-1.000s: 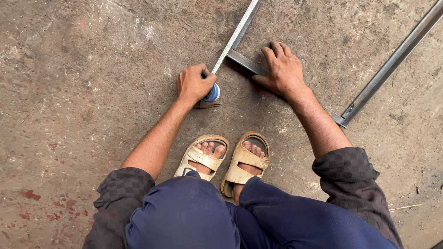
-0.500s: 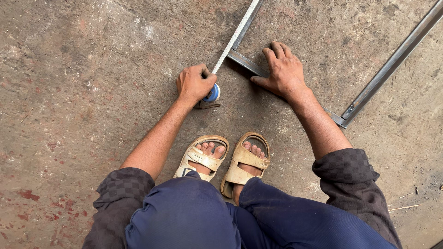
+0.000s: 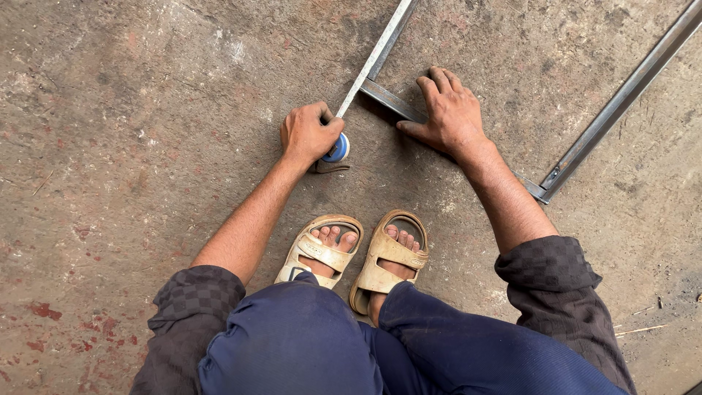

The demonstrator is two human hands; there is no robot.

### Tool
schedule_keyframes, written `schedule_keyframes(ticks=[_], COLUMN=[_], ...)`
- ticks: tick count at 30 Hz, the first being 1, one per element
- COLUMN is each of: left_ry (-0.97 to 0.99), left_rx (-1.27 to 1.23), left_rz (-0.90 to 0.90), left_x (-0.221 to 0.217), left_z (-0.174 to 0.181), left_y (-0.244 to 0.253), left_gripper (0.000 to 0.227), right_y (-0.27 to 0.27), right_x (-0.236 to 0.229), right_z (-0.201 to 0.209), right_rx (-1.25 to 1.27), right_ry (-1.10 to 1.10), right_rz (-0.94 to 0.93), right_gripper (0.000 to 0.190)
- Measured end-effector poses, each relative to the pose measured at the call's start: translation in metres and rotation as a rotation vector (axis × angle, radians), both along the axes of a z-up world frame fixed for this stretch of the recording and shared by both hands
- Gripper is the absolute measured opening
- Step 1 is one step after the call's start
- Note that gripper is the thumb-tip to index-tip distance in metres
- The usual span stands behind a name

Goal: The person assembles a rectangular metal frame on the floor, using a tape measure to verify dimensions and a welding torch to join the corners. The person repeatedly measures the frame's sides and diagonals to ensure squareness while welding the joints.

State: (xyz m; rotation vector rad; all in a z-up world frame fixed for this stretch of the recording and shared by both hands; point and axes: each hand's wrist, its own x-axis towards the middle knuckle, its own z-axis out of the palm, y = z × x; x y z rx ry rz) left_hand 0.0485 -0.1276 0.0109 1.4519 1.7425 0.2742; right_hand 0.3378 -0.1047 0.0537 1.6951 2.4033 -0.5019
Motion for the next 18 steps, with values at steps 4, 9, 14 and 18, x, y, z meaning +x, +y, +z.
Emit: schedule_keyframes(ticks=[4, 9, 14, 18], left_ry=[0.008, -0.016, -0.149, -0.32], left_rx=[0.001, 0.007, 0.198, 0.05], left_rz=[0.006, -0.049, -0.274, -0.33], left_x=[0.0, -0.002, 0.011, 0.028], left_z=[-0.004, -0.014, 0.012, 0.028], left_y=[-0.001, -0.005, -0.019, -0.019], left_gripper=[0.021, 0.016, 0.015, 0.02], right_y=[0.001, 0.007, 0.016, 0.028], right_x=[-0.002, -0.004, 0.02, 0.047], right_z=[0.004, 0.004, 0.004, 0.024], right_rx=[-0.031, -0.085, -0.26, -0.34], right_ry=[-0.006, 0.014, 0.872, 1.4], right_rz=[-0.022, -0.089, -0.744, -1.054], right_gripper=[0.096, 0.097, 0.077, 0.081])
